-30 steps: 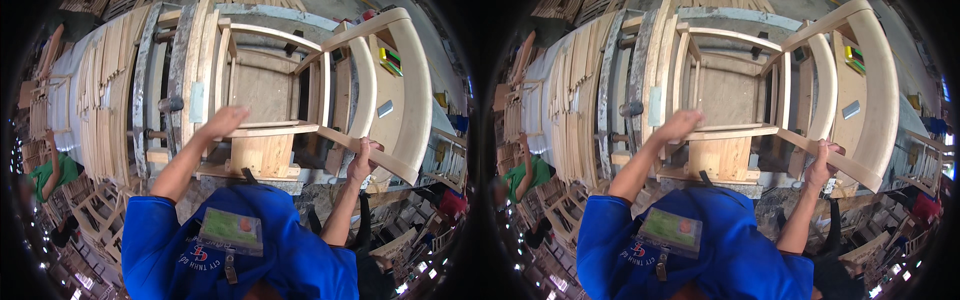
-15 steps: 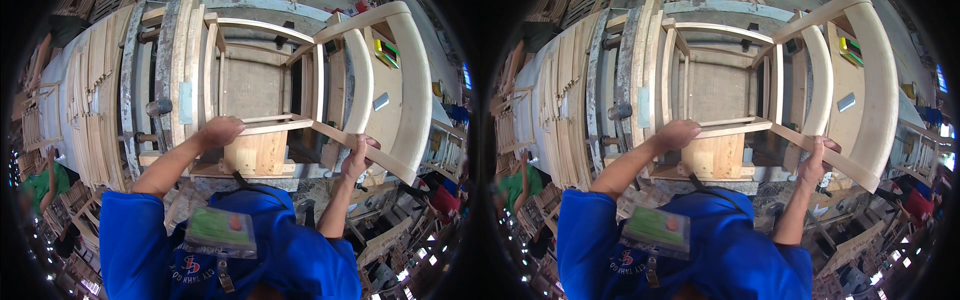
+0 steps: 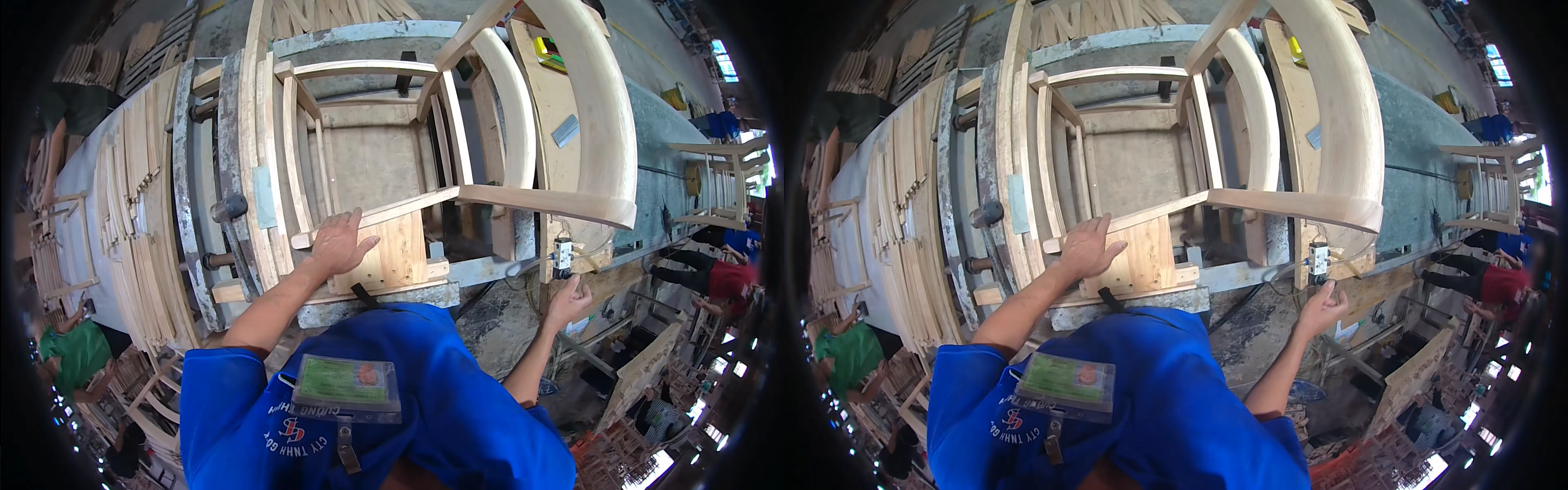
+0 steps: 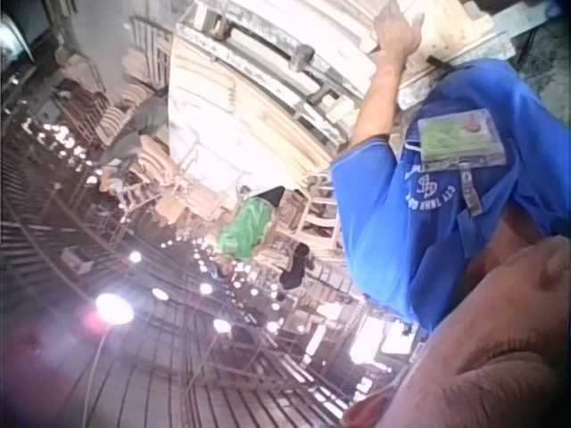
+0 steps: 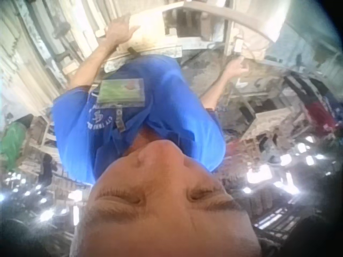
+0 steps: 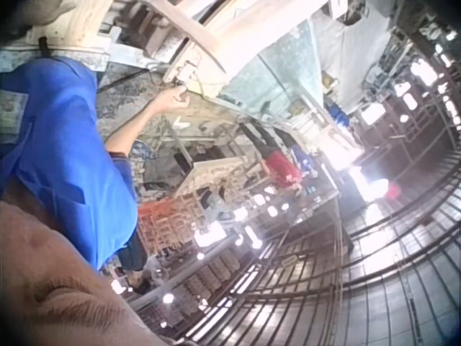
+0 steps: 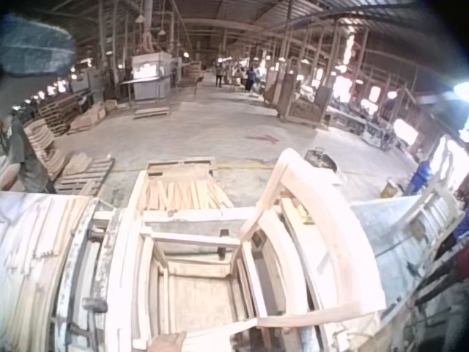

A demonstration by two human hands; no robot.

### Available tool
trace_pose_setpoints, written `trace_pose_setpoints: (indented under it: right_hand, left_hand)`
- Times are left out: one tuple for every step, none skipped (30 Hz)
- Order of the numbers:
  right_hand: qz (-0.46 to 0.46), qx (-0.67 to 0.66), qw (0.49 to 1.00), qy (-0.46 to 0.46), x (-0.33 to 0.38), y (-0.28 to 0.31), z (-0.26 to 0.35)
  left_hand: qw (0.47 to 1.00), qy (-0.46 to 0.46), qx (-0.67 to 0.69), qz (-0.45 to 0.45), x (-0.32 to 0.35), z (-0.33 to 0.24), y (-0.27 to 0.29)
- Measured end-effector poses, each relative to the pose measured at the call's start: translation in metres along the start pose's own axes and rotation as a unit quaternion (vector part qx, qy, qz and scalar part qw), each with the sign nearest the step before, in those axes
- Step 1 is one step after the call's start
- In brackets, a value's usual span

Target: The person assembles wooden chair frames by attaching backrests and seat supports using a pneumatic nail gun. They repeatedly pick up frames, align parts, drive nails, and move completed units aside.

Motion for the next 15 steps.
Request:
trace_pose_setpoints:
  right_hand:
    - [-0.004, 0.016, 0.999, 0.049, -0.004, -0.004, -0.001]
    - [-0.008, 0.031, 0.995, 0.099, -0.008, -0.010, 0.001]
    - [-0.009, 0.044, 0.988, 0.150, -0.012, -0.015, 0.005]
    - [-0.033, 0.022, 0.988, 0.149, -0.019, -0.020, 0.002]
    - [-0.021, -0.023, 0.995, 0.091, -0.022, -0.019, -0.006]
    - [0.002, -0.071, 0.997, 0.035, -0.022, -0.022, -0.008]
    - [0.024, -0.116, 0.993, -0.023, -0.020, -0.024, -0.009]
    - [0.043, -0.149, 0.987, -0.037, -0.020, -0.026, -0.008]
    - [0.061, -0.180, 0.980, -0.052, -0.021, -0.025, -0.007]
    - [0.078, -0.210, 0.972, -0.068, -0.021, -0.024, -0.006]
    - [0.095, -0.239, 0.963, -0.085, -0.021, -0.024, -0.005]
    - [0.099, -0.257, 0.957, -0.095, -0.021, -0.022, -0.006]
    - [0.100, -0.251, 0.959, -0.086, -0.021, -0.022, -0.004]
    - [0.101, -0.244, 0.961, -0.079, -0.021, -0.023, -0.003]
    - [0.099, -0.236, 0.964, -0.073, -0.019, -0.022, -0.004]
  left_hand:
    - [1.000, 0.009, -0.001, 0.000, 0.001, -0.005, 0.001]
    - [1.000, 0.022, 0.012, 0.013, 0.001, -0.008, 0.003]
    - [0.999, 0.039, 0.025, 0.024, 0.002, -0.011, 0.008]
    - [0.997, 0.052, 0.042, 0.032, 0.000, -0.012, 0.011]
    - [0.997, 0.047, 0.046, 0.036, -0.001, -0.014, 0.013]
    - [0.997, 0.052, 0.046, 0.035, 0.000, -0.014, 0.013]
    - [0.997, 0.055, 0.046, 0.037, 0.002, -0.011, 0.011]
    - [0.998, 0.047, 0.043, 0.028, 0.002, -0.011, 0.009]
    - [0.997, 0.051, 0.040, 0.029, 0.002, -0.011, 0.007]
    - [0.997, 0.055, 0.038, 0.031, 0.001, -0.010, 0.006]
    - [0.997, 0.058, 0.036, 0.034, 0.003, -0.008, 0.006]
    - [0.998, 0.049, 0.031, 0.019, 0.003, -0.006, 0.003]
    - [0.999, 0.041, 0.025, 0.005, 0.004, -0.004, -0.001]
    - [0.999, 0.032, 0.020, -0.008, 0.004, -0.002, -0.004]
    - [0.999, 0.036, 0.030, 0.002, 0.004, -0.003, -0.002]
Point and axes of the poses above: each hand's wrist, its own x-axis away from the middle knuckle, its own y-axis out of the back of the hand, z = x × y, the point moved 1 cm from there along -x, towards the middle knuckle, and after that the axes turned 10 degrees about x, right-handed, at the moved point
